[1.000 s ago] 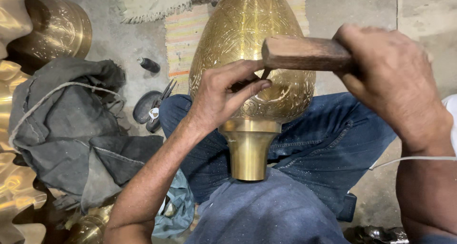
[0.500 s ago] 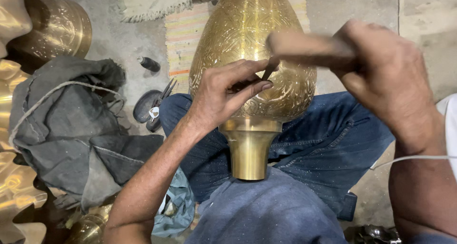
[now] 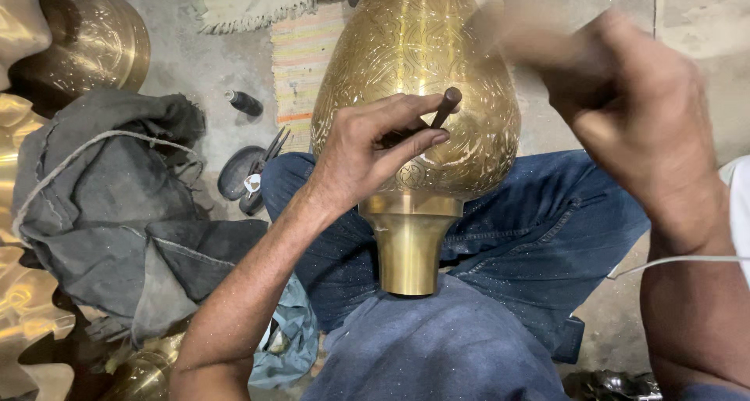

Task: The person sits cross-legged on the floor with a large engraved brass vessel resting on their lap. They hold a chisel punch against the vessel's etched surface with one hand and strike it with a wooden mallet in the other hand, repositioning the punch repeatedly to work the decorative pattern across the brass.

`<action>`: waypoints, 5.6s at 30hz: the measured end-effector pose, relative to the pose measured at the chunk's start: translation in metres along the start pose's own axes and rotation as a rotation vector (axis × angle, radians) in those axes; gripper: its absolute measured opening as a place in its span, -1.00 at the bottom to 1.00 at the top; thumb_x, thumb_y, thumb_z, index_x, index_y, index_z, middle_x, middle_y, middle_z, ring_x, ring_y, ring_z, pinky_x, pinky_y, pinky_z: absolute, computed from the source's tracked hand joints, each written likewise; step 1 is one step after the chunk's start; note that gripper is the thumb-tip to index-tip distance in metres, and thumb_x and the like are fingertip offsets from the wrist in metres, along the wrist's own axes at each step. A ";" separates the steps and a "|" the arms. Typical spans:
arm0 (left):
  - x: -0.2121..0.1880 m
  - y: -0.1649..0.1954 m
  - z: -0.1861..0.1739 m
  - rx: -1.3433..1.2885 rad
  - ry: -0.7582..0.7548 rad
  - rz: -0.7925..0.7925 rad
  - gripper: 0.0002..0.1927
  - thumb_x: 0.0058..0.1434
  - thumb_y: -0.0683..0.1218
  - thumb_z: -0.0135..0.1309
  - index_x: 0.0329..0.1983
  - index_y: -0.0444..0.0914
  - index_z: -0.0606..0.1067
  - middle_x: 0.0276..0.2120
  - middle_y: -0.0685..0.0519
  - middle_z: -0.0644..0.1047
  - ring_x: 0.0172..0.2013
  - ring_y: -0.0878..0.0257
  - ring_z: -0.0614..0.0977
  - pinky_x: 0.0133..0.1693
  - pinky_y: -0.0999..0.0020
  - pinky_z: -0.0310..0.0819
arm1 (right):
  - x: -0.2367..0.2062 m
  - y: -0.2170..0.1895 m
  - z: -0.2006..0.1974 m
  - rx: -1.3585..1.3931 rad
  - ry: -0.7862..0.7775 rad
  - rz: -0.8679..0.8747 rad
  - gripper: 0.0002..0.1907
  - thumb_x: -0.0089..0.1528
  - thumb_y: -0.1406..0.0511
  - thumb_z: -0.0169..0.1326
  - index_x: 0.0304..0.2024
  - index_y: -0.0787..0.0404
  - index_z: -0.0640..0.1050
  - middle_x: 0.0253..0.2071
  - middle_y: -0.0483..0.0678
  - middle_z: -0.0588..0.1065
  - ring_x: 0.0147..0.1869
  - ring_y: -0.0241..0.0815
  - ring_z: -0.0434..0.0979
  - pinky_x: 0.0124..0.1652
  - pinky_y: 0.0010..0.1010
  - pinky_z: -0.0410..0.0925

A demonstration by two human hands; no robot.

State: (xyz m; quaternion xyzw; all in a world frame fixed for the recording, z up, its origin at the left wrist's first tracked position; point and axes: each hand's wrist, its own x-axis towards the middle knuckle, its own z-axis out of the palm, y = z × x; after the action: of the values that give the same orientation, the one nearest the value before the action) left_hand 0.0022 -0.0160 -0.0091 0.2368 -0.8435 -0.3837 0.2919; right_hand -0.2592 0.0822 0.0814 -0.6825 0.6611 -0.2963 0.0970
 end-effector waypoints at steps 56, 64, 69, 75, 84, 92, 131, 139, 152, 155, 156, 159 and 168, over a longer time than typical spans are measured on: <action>0.002 -0.001 -0.004 0.028 -0.041 0.056 -0.64 0.39 0.00 0.20 0.21 -0.14 0.54 0.02 0.01 0.68 -0.09 0.23 0.78 -0.04 0.29 0.77 | -0.002 0.002 0.003 -0.379 -0.035 -0.182 -0.70 0.15 0.43 0.30 -0.14 0.32 0.46 -0.33 0.13 0.49 -0.22 0.13 0.58 -0.19 -0.11 0.45; 0.003 -0.004 -0.002 0.066 -0.039 0.014 -0.66 0.37 0.02 0.22 0.16 -0.13 0.55 -0.08 0.03 0.70 -0.13 0.26 0.78 -0.10 0.33 0.78 | -0.004 0.002 0.005 -0.314 -0.007 -0.115 -0.70 0.25 0.37 0.34 -0.13 0.30 0.46 -0.35 0.10 0.50 -0.24 0.06 0.60 -0.25 -0.15 0.47; 0.003 -0.004 -0.003 0.038 -0.030 0.090 -0.63 0.41 -0.01 0.19 0.24 -0.15 0.52 -0.02 -0.01 0.69 -0.08 0.23 0.77 -0.06 0.31 0.77 | -0.005 0.011 0.006 -0.348 -0.047 -0.139 -0.71 0.20 0.47 0.34 -0.09 0.26 0.52 -0.28 0.10 0.55 -0.18 0.07 0.62 -0.18 -0.16 0.50; 0.005 -0.005 -0.003 0.045 -0.044 0.014 -0.64 0.37 0.00 0.20 0.18 -0.17 0.55 -0.03 -0.03 0.69 -0.14 0.23 0.77 -0.12 0.32 0.77 | -0.002 0.009 0.009 0.167 -0.105 0.107 -0.75 0.34 0.37 0.27 -0.11 0.27 0.42 -0.30 0.01 0.52 -0.21 -0.10 0.62 -0.23 -0.24 0.48; 0.004 -0.003 -0.005 0.073 -0.036 0.065 -0.68 0.38 0.00 0.23 0.13 -0.18 0.57 -0.08 0.02 0.70 -0.10 0.23 0.78 -0.04 0.29 0.77 | -0.005 0.006 0.004 -0.529 -0.115 -0.156 -0.66 0.14 0.34 0.35 -0.15 0.26 0.47 -0.38 0.09 0.51 -0.24 0.14 0.59 -0.15 -0.02 0.45; 0.005 -0.001 -0.006 0.029 -0.039 0.080 -0.64 0.38 -0.01 0.22 0.20 -0.15 0.54 -0.03 0.00 0.69 -0.07 0.21 0.77 -0.02 0.28 0.76 | -0.006 0.009 0.004 -0.371 -0.073 -0.128 -0.64 0.19 0.41 0.31 -0.03 0.26 0.45 -0.25 0.14 0.49 -0.10 0.20 0.56 -0.12 -0.04 0.43; 0.008 -0.006 -0.007 -0.007 -0.059 0.051 -0.65 0.38 -0.02 0.20 0.19 -0.20 0.55 -0.02 -0.02 0.68 -0.08 0.23 0.77 -0.05 0.32 0.77 | -0.004 0.010 0.004 0.041 -0.133 -0.002 -0.71 0.20 0.47 0.18 -0.04 0.25 0.46 -0.19 0.12 0.57 -0.10 0.01 0.66 -0.13 -0.20 0.51; 0.010 -0.004 -0.008 0.034 -0.058 0.056 -0.62 0.36 0.00 0.22 0.17 -0.23 0.55 -0.06 0.00 0.69 -0.10 0.22 0.76 -0.07 0.30 0.76 | -0.004 0.006 0.004 -0.081 -0.050 0.032 -0.64 0.24 0.38 0.29 -0.01 0.27 0.41 -0.21 0.14 0.53 -0.13 0.10 0.61 -0.17 -0.17 0.46; 0.012 -0.001 -0.008 -0.012 -0.072 0.004 -0.64 0.35 -0.02 0.22 0.17 -0.21 0.55 -0.04 -0.02 0.69 -0.14 0.23 0.78 -0.09 0.32 0.77 | -0.002 0.001 0.000 -0.136 -0.078 0.073 -0.67 0.25 0.37 0.30 -0.05 0.31 0.45 -0.28 0.12 0.52 -0.20 0.08 0.59 -0.20 -0.10 0.43; 0.013 0.000 -0.010 -0.007 -0.061 0.012 -0.64 0.36 -0.03 0.23 0.18 -0.22 0.55 -0.07 -0.03 0.69 -0.16 0.23 0.78 -0.10 0.32 0.77 | 0.000 0.001 0.001 -0.367 -0.144 -0.004 -0.66 0.21 0.32 0.33 -0.08 0.28 0.46 -0.33 0.08 0.53 -0.23 0.05 0.59 -0.24 -0.12 0.44; 0.012 0.001 -0.010 0.003 -0.056 0.012 -0.64 0.37 -0.04 0.24 0.18 -0.23 0.55 -0.08 -0.03 0.69 -0.16 0.23 0.78 -0.10 0.31 0.76 | 0.000 0.001 0.001 -0.554 -0.192 -0.091 -0.66 0.16 0.31 0.35 -0.12 0.27 0.49 -0.37 0.07 0.54 -0.23 0.06 0.60 -0.26 -0.12 0.45; 0.010 -0.001 -0.009 -0.026 -0.044 0.027 -0.64 0.36 -0.04 0.24 0.18 -0.23 0.55 -0.07 -0.03 0.69 -0.16 0.24 0.77 -0.11 0.32 0.76 | -0.004 0.004 0.005 0.008 -0.095 0.268 -0.73 0.37 0.32 0.26 -0.11 0.30 0.41 -0.34 0.07 0.52 -0.25 0.00 0.60 -0.21 -0.14 0.44; 0.002 -0.003 -0.020 -0.600 0.432 -0.148 -0.69 0.44 -0.08 0.19 0.20 -0.20 0.52 -0.22 0.00 0.69 -0.23 0.26 0.78 -0.19 0.32 0.84 | -0.007 0.043 0.030 -0.095 -0.059 0.077 -0.69 0.30 0.38 0.24 0.00 0.28 0.41 -0.13 0.13 0.57 0.04 0.10 0.64 -0.03 -0.13 0.50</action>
State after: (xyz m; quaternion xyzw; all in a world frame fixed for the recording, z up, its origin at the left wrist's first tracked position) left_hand 0.0143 -0.0295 -0.0006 0.2764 -0.5932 -0.5752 0.4908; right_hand -0.2795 0.0762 0.0326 -0.6689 0.6969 -0.2404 0.0953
